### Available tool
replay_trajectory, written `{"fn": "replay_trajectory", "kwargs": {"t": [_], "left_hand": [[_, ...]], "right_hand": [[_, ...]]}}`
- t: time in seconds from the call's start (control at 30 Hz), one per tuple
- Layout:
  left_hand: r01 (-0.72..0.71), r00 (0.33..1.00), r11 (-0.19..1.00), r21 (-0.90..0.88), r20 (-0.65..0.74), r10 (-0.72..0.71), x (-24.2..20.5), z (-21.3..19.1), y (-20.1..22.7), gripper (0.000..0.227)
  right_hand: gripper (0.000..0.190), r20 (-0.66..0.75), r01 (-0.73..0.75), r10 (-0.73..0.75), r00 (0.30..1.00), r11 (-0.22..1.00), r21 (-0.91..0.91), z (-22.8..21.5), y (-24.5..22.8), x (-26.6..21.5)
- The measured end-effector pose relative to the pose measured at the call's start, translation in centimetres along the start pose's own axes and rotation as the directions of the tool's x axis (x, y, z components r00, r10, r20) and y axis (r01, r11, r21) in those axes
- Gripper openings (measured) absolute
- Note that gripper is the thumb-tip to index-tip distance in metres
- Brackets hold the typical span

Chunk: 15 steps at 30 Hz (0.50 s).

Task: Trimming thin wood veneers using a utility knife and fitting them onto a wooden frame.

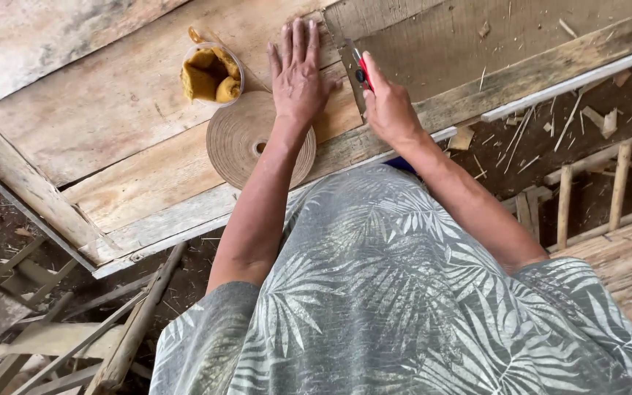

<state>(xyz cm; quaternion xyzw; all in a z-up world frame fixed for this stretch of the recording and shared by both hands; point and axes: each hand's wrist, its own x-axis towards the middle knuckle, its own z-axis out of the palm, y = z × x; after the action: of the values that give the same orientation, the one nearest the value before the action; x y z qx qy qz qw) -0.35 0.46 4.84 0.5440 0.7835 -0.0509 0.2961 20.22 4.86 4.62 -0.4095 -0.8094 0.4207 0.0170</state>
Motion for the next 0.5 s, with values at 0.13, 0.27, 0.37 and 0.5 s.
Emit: {"fn": "replay_trajectory", "kwargs": {"t": [0.13,0.27,0.37,0.5], "left_hand": [[-0.007,0.998,0.999,-0.031,0.057,0.009,-0.4,-0.4,-0.2,0.115],[-0.028,1.0,0.999,-0.031,0.008,0.028,-0.3,0.1,-0.4,0.109],[-0.033,0.998,0.999,-0.022,-0.046,0.032,-0.1,1.3,-0.6,0.111],[-0.043,0.99,0.998,-0.056,-0.134,0.035,0.1,3.3,-1.1,0.112]], "right_hand": [[0.059,-0.014,0.057,-0.057,0.998,0.998,-0.03,1.0,-0.6,2.2],[0.062,-0.015,0.061,-0.062,0.998,0.994,-0.092,1.3,-0.7,3.8],[0.065,-0.022,0.047,-0.049,0.999,0.997,-0.069,1.2,-1.3,3.8],[0.062,0.041,0.079,-0.074,0.996,0.989,-0.124,1.8,-0.2,2.6]]}}
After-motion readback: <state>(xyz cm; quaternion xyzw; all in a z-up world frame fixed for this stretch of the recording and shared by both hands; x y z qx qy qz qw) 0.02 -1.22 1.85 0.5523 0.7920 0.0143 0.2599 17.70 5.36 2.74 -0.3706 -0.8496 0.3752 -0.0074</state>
